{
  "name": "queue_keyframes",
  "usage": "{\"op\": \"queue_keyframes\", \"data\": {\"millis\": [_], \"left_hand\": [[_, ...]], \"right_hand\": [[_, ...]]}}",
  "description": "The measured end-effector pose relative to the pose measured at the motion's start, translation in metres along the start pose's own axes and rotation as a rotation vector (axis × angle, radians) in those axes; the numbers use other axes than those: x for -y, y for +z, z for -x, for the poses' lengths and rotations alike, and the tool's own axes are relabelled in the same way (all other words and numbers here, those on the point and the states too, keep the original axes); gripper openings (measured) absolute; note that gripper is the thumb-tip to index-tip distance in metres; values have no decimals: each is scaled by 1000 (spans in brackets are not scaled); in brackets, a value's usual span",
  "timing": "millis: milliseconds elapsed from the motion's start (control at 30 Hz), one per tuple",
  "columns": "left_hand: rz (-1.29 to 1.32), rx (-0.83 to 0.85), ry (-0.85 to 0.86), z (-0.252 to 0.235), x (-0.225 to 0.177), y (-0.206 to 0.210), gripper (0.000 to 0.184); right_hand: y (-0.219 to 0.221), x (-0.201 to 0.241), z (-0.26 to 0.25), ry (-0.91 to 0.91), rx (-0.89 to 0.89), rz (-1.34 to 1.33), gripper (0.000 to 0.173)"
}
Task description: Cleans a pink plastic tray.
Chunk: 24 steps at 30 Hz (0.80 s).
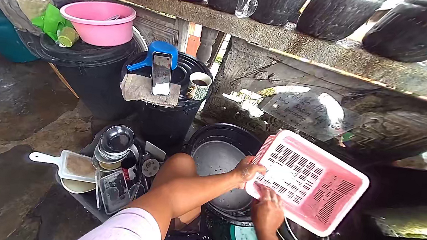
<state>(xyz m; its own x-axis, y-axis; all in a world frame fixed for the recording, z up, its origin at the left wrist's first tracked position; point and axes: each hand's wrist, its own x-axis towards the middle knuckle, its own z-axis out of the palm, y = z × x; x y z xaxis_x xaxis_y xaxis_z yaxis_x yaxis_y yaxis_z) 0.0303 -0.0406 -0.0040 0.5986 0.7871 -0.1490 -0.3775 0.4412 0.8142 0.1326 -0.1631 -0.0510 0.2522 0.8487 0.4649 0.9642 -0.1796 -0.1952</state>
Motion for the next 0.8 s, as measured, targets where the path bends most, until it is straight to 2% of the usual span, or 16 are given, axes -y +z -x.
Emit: {"op": "queue_keyframes", "data": {"millis": [33, 100, 167, 233, 267, 333, 367, 467, 567, 633, 700, 733, 800], "left_hand": [[-45, 11, -8, 1, 2, 0, 50], [-112, 67, 4, 3, -5, -4, 53], [-138, 128, 36, 6, -21, -13, 54], [-114, 159, 42, 4, -40, -23, 50], [-69, 159, 25, 3, -46, -26, 46], [60, 110, -47, -1, -49, -24, 36], [129, 56, -100, -2, -47, -19, 43], [196, 29, -166, -5, -15, 1, 81], [105, 18, -162, 2, 15, 23, 70], [89, -26, -132, -1, 18, 17, 41], [-12, 1, -167, -3, 4, 4, 31], [-81, 33, -171, -3, -3, -2, 33], [-163, 92, -186, -5, -10, -4, 54]], "right_hand": [[4, 21, 2, -44, -5, -31, 33], [13, 23, 2, -177, -66, -43, 33], [6, -16, 2, -225, 16, -39, 45], [-12, -68, 1, -148, 102, 27, 49], [-21, -91, 1, -108, 108, 59, 45], [-39, -113, -4, -96, 24, 128, 23], [-45, -109, -11, -98, -19, 158, 17], [-49, -52, -22, -21, -105, 142, 33], [-31, 27, -24, 119, -54, 56, 24], [-17, 49, -14, 127, 85, 25, 29], [-2, 27, -2, -62, 185, 37, 33], [3, 5, 3, -160, 220, 52, 37], [2, -39, 4, -217, 213, 79, 46]]}}
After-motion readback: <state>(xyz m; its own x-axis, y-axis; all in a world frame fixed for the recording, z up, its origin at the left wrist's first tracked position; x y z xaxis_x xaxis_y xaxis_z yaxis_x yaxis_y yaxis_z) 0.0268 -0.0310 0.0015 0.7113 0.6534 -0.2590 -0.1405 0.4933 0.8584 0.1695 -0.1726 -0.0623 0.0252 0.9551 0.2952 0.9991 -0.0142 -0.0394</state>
